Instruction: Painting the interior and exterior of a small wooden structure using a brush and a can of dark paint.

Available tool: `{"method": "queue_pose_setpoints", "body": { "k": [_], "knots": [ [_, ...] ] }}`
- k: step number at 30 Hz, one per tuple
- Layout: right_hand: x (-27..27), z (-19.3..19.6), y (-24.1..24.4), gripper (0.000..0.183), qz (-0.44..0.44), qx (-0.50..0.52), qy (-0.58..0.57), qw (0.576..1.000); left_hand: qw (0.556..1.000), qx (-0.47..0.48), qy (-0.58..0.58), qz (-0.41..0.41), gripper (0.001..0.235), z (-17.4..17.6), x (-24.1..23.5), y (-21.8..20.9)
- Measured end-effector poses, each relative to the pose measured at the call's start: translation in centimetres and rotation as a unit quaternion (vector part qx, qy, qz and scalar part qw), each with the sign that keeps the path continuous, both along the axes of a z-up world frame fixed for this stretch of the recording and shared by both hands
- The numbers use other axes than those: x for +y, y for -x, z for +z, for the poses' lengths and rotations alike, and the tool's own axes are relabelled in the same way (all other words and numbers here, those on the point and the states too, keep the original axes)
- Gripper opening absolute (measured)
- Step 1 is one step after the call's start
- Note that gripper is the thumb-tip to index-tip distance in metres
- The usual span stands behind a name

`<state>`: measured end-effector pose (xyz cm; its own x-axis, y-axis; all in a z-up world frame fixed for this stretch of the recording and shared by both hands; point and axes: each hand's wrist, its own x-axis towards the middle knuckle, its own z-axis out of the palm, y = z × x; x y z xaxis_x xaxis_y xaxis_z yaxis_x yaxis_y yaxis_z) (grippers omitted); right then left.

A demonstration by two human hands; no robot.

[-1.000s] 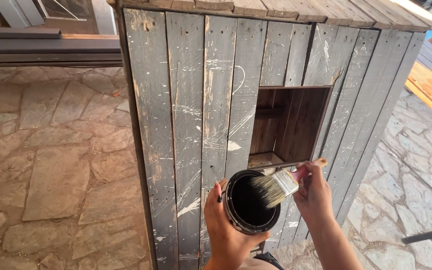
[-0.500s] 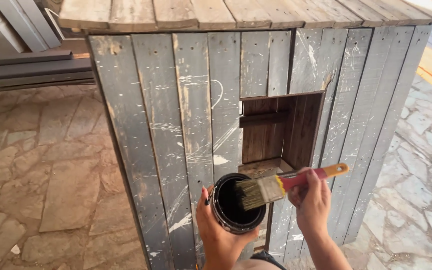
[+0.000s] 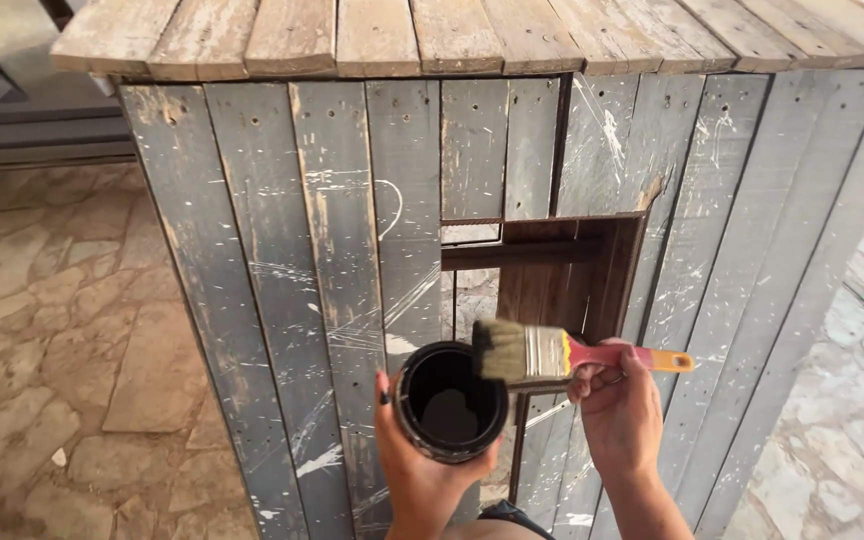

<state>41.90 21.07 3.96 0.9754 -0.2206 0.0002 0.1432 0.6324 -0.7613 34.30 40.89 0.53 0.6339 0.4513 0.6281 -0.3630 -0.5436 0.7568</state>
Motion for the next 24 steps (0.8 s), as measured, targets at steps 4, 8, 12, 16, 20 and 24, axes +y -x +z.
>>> {"method": "queue_pose_setpoints", "body": {
  "k": [4,8,12,16,20,24],
  "knots": [
    [-1.1,-0.3,-2.9,0.017,0.002,-0.083,0.079,0.993,0.996,0.062,-0.004,0.061,0.126,-1.2,-1.1,0.6],
    [-0.3,-1.9,-6.5,0.009,0.008,-0.15,0.232,0.961,0.99,0.097,0.027,0.096,0.125,-3.6,-1.3,1.5],
    [0.5,-2.6,-9.8,0.013,0.048,-0.227,0.258,0.938,0.977,0.113,0.106,0.146,0.156,-4.7,-1.9,2.6],
    [0.9,-2.8,-12.1,0.022,0.062,-0.229,0.278,0.931,0.959,0.067,0.147,0.234,0.147,-2.3,-3.1,2.9],
    [1.3,-3.6,-13.9,0.022,0.086,-0.282,0.312,0.903,0.944,0.074,0.208,0.245,0.146,-1.4,-3.5,2.7],
    [1.0,-5.9,-14.9,0.019,0.133,-0.326,0.323,0.878,0.891,0.109,0.367,0.242,0.141,3.2,-5.8,1.1]
  ]
}}
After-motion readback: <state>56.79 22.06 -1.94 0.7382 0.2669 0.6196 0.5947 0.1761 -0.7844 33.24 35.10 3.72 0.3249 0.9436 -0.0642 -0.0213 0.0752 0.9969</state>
